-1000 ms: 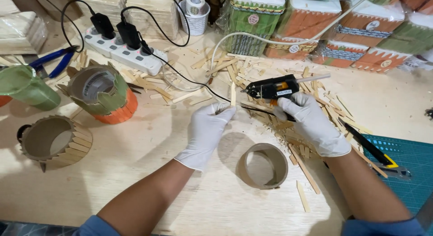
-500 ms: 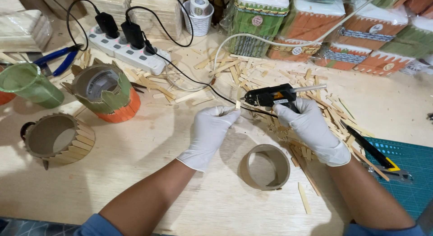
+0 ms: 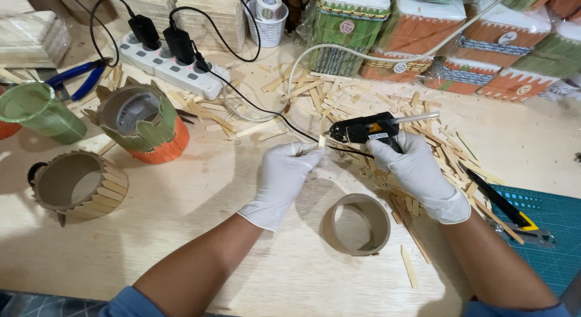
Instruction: Trimming small wooden sticks to a specific length using pliers and fitting them onto a cardboard base.
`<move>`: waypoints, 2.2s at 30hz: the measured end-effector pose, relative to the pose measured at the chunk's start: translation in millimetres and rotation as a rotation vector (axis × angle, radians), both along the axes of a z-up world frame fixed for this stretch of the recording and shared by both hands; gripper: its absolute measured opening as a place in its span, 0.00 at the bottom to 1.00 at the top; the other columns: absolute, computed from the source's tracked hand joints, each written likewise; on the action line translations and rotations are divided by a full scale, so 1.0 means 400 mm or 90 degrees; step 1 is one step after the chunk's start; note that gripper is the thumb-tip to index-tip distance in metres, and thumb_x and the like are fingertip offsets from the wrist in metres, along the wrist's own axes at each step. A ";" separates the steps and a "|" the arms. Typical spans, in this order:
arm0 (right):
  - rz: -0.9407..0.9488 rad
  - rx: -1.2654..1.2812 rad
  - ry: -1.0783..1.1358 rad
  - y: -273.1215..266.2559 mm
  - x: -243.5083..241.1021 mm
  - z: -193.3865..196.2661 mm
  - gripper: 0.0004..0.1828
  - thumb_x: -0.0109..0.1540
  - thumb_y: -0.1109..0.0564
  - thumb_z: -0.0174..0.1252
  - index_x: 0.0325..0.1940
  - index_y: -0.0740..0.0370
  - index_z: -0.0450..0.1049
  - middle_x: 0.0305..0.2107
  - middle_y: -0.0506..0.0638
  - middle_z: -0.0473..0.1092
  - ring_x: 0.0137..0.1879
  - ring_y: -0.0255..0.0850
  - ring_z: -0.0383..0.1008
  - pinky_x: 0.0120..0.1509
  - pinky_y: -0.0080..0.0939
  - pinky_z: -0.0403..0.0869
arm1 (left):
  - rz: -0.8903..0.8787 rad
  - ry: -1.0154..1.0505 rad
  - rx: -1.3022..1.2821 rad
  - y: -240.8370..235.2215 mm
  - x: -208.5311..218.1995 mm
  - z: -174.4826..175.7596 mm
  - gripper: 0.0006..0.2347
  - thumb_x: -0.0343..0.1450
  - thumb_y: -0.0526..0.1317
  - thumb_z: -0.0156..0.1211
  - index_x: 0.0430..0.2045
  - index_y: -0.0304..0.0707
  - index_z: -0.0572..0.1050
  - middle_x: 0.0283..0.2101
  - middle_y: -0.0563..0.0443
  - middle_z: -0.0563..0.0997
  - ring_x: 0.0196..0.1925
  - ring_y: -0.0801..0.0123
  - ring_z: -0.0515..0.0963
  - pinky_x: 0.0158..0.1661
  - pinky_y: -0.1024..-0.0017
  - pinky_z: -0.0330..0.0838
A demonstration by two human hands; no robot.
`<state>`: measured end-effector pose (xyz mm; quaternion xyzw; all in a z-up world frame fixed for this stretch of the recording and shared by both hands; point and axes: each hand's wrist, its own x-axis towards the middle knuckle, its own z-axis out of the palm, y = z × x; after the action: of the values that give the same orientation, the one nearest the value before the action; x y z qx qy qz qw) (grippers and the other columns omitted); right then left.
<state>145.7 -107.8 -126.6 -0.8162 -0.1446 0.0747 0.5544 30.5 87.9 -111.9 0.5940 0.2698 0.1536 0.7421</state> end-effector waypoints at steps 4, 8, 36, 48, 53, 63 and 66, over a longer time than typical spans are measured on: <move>-0.005 -0.009 0.008 0.005 -0.005 0.005 0.19 0.61 0.54 0.70 0.18 0.58 0.71 0.10 0.46 0.63 0.21 0.29 0.57 0.29 0.26 0.58 | 0.002 -0.002 0.001 0.000 0.005 -0.012 0.06 0.59 0.35 0.75 0.25 0.35 0.86 0.18 0.42 0.79 0.21 0.74 0.78 0.20 0.78 0.80; -0.013 -0.018 0.006 0.005 -0.002 -0.002 0.20 0.60 0.53 0.71 0.18 0.58 0.71 0.09 0.46 0.64 0.20 0.29 0.58 0.28 0.26 0.58 | 0.002 0.008 -0.002 -0.001 0.005 -0.008 0.05 0.59 0.36 0.74 0.25 0.36 0.86 0.18 0.42 0.78 0.20 0.73 0.79 0.20 0.77 0.80; -0.024 -0.034 0.015 0.009 -0.012 0.012 0.22 0.59 0.51 0.72 0.16 0.58 0.71 0.08 0.46 0.62 0.19 0.30 0.57 0.27 0.27 0.59 | -0.004 0.011 0.042 -0.006 0.014 -0.028 0.05 0.58 0.37 0.74 0.23 0.41 0.87 0.15 0.48 0.78 0.19 0.78 0.76 0.17 0.79 0.75; -0.010 -0.038 0.002 0.002 -0.011 0.010 0.21 0.60 0.52 0.70 0.17 0.59 0.72 0.08 0.47 0.62 0.18 0.30 0.56 0.26 0.27 0.57 | -0.007 0.016 -0.012 0.007 0.005 -0.020 0.06 0.57 0.34 0.74 0.24 0.38 0.86 0.19 0.43 0.82 0.23 0.75 0.77 0.23 0.73 0.82; -0.006 -0.019 0.009 0.001 -0.008 0.001 0.20 0.60 0.53 0.71 0.18 0.59 0.72 0.08 0.47 0.62 0.19 0.31 0.57 0.27 0.27 0.58 | 0.003 -0.009 0.009 0.001 0.004 -0.017 0.05 0.56 0.34 0.74 0.21 0.38 0.86 0.16 0.45 0.79 0.21 0.76 0.76 0.19 0.77 0.80; -0.009 -0.011 0.008 -0.013 0.009 -0.029 0.15 0.60 0.55 0.71 0.23 0.62 0.74 0.11 0.47 0.65 0.20 0.29 0.61 0.27 0.26 0.61 | 0.004 -0.025 0.017 -0.001 0.002 -0.014 0.03 0.56 0.33 0.73 0.18 0.39 0.85 0.14 0.44 0.78 0.18 0.76 0.77 0.16 0.77 0.78; 0.004 0.002 0.008 -0.025 0.025 -0.048 0.12 0.60 0.55 0.71 0.27 0.61 0.76 0.13 0.46 0.67 0.22 0.28 0.64 0.28 0.25 0.64 | 0.007 -0.022 0.025 -0.001 0.008 -0.025 0.03 0.55 0.33 0.74 0.18 0.39 0.85 0.14 0.44 0.79 0.18 0.75 0.77 0.15 0.74 0.76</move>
<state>155.6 -117.8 -145.9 -0.8145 -0.1438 0.0814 0.5561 33.5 87.4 -121.8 0.6044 0.2574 0.1732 0.7338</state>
